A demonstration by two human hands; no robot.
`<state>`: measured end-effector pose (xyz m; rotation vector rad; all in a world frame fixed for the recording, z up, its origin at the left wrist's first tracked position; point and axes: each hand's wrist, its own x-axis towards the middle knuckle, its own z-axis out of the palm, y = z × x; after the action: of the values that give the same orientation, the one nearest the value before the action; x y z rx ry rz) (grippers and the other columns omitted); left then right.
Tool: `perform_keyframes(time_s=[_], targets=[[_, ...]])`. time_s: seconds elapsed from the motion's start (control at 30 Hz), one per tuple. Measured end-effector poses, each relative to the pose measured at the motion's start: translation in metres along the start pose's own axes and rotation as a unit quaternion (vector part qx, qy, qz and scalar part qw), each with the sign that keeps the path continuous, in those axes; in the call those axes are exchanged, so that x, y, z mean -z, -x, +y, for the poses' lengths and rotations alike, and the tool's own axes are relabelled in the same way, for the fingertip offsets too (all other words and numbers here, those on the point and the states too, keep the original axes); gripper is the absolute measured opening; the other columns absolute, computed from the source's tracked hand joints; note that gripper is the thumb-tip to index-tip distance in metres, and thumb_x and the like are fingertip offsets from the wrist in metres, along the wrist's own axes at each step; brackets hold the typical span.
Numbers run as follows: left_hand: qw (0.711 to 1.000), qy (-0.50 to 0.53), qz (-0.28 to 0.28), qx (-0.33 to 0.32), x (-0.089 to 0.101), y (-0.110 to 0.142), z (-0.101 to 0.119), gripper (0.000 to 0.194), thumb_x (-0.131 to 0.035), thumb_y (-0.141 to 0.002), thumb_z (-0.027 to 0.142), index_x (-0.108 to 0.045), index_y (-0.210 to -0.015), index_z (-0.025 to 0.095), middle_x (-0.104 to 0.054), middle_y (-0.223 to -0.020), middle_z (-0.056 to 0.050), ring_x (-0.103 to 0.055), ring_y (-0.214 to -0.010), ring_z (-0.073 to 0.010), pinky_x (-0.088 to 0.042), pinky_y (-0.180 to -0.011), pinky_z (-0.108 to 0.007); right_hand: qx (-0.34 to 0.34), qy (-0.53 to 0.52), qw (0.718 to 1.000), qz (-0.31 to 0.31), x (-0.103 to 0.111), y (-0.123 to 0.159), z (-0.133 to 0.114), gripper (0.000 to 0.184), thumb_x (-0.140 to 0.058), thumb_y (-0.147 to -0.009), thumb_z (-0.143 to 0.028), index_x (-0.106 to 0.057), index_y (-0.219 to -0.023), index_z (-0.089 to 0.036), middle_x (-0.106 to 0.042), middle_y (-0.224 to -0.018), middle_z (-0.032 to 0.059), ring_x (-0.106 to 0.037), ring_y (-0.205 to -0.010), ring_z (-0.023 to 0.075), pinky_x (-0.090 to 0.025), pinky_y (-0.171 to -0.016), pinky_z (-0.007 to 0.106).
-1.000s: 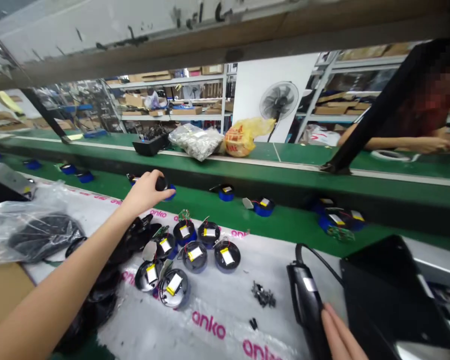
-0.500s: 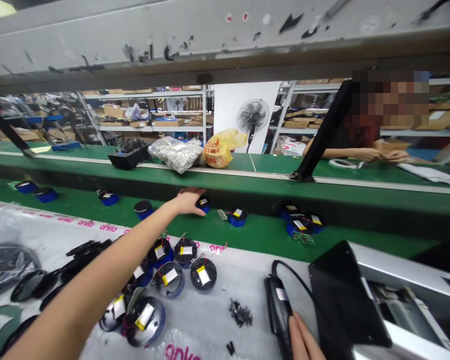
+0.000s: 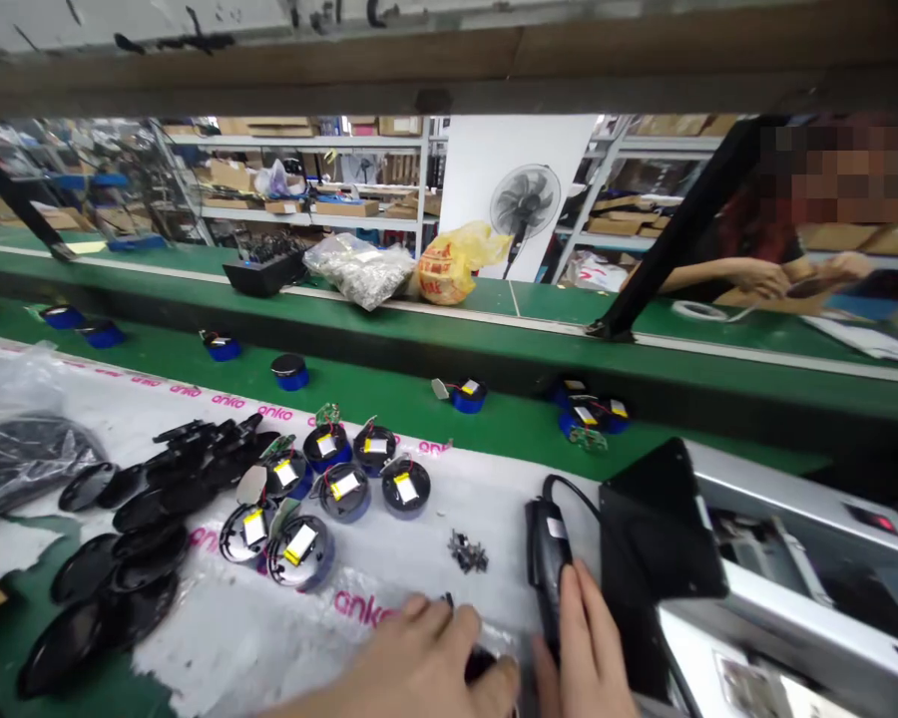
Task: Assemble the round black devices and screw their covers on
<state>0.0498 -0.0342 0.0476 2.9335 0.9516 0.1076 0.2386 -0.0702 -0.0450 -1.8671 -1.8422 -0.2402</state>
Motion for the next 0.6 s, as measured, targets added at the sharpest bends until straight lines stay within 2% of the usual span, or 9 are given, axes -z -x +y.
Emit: perform_keyframes(time_s=[0.07, 0.1, 0.17, 0.2, 0.27, 0.33, 0.43, 0.53, 0.6], targets=[[0.999, -0.007, 0.021, 0.033, -0.024, 0.006, 0.016, 0.033, -0.063, -0.089, 0.023, -0.066, -0.122, 0.024, -0.073, -0.086, -0.01, -0.071, -0.069, -0.0281, -0.057, -0.062, -0.037, 0.03, 0.013, 0.999, -0.025, 0.004, 0.0, 0.005, 0.076, -0.039, -0.099, -0.018, 0.01, -0.158, -0.019, -0.037, -0.153, 0.0253, -0.058, -0.127, 0.0364, -0.063, -0.083, 0.042], [0.999, 0.016, 0.024, 0.035, -0.026, 0.006, 0.015, 0.04, -0.064, -0.089, 0.025, -0.062, -0.129, 0.022, -0.074, -0.093, -0.011, -0.072, -0.074, -0.0292, -0.059, -0.067, -0.039, 0.048, 0.021, 0.998, -0.027, 0.007, -0.001, 0.007, 0.077, -0.04, -0.099, -0.018, 0.008, -0.158, -0.017, -0.038, -0.152, 0.0264, -0.058, -0.127, 0.0364, -0.063, -0.084, 0.042], [0.994, 0.103, 0.009, 0.023, -0.015, 0.003, 0.001, 0.048, -0.064, -0.09, 0.033, -0.056, -0.135, 0.02, -0.074, -0.104, -0.011, -0.073, -0.085, -0.0278, -0.06, -0.075, -0.036, 0.08, 0.029, 0.996, -0.016, 0.017, -0.003, 0.007, 0.071, -0.041, -0.098, -0.019, -0.006, -0.159, -0.013, -0.043, -0.148, 0.0262, -0.057, -0.128, 0.0371, -0.062, -0.087, 0.045], [0.989, 0.146, -0.01, 0.036, -0.006, -0.001, -0.009, 0.044, -0.061, -0.094, 0.034, -0.055, -0.136, 0.021, -0.072, -0.112, -0.009, -0.072, -0.093, -0.024, -0.059, -0.081, -0.031, 0.089, 0.026, 0.996, -0.005, 0.024, -0.005, 0.005, 0.064, -0.042, -0.097, -0.019, -0.018, -0.156, -0.012, -0.046, -0.147, 0.0247, -0.055, -0.129, 0.0371, -0.061, -0.09, 0.046], [0.989, 0.115, -0.031, 0.092, 0.01, -0.013, -0.03, 0.029, -0.046, -0.101, 0.02, -0.062, -0.124, 0.022, -0.073, -0.11, -0.006, -0.072, -0.095, -0.0187, -0.057, -0.084, -0.027, 0.108, 0.005, 0.994, 0.004, 0.038, -0.009, -0.004, 0.047, -0.045, -0.097, -0.021, -0.042, -0.143, -0.012, -0.053, -0.142, 0.0198, -0.055, -0.131, 0.0343, -0.06, -0.095, 0.047], [0.99, 0.07, -0.043, 0.112, 0.013, -0.028, -0.042, 0.031, -0.047, -0.094, 0.005, -0.064, -0.119, 0.013, -0.071, -0.11, -0.014, -0.072, -0.094, -0.0249, -0.057, -0.084, -0.036, 0.132, -0.016, 0.991, -0.018, 0.049, -0.011, -0.019, 0.037, -0.049, -0.096, -0.026, -0.055, -0.131, -0.014, -0.06, -0.137, 0.0159, -0.058, -0.127, 0.031, -0.06, -0.094, 0.044], [0.992, 0.036, -0.054, 0.105, 0.001, -0.046, -0.041, 0.033, -0.051, -0.086, -0.003, -0.066, -0.113, 0.006, -0.07, -0.109, -0.02, -0.07, -0.098, -0.0324, -0.057, -0.083, -0.043, 0.169, -0.038, 0.983, -0.058, 0.056, -0.01, -0.047, 0.043, -0.055, -0.093, -0.04, -0.061, -0.126, -0.013, -0.066, -0.13, 0.0149, -0.063, -0.12, 0.0336, -0.063, -0.088, 0.045], [0.993, 0.023, -0.057, 0.101, -0.008, -0.05, -0.035, 0.028, -0.05, -0.086, -0.003, -0.07, -0.102, 0.009, -0.071, -0.104, -0.017, -0.069, -0.098, -0.0296, -0.057, -0.082, -0.039, 0.154, -0.067, 0.983, -0.07, 0.052, -0.005, -0.072, 0.058, -0.06, -0.087, -0.051, -0.064, -0.123, -0.007, -0.069, -0.123, 0.0186, -0.065, -0.114, 0.0393, -0.062, -0.087, 0.051], [0.993, 0.022, -0.052, 0.103, -0.007, -0.048, -0.036, 0.027, -0.05, -0.086, -0.003, -0.07, -0.098, 0.012, -0.071, -0.102, -0.014, -0.069, -0.095, -0.0266, -0.057, -0.082, -0.037, 0.116, -0.09, 0.986, -0.076, 0.048, -0.003, -0.082, 0.056, -0.067, -0.083, -0.044, -0.063, -0.123, -0.005, -0.071, -0.116, 0.02, -0.066, -0.109, 0.0398, -0.06, -0.088, 0.053]])
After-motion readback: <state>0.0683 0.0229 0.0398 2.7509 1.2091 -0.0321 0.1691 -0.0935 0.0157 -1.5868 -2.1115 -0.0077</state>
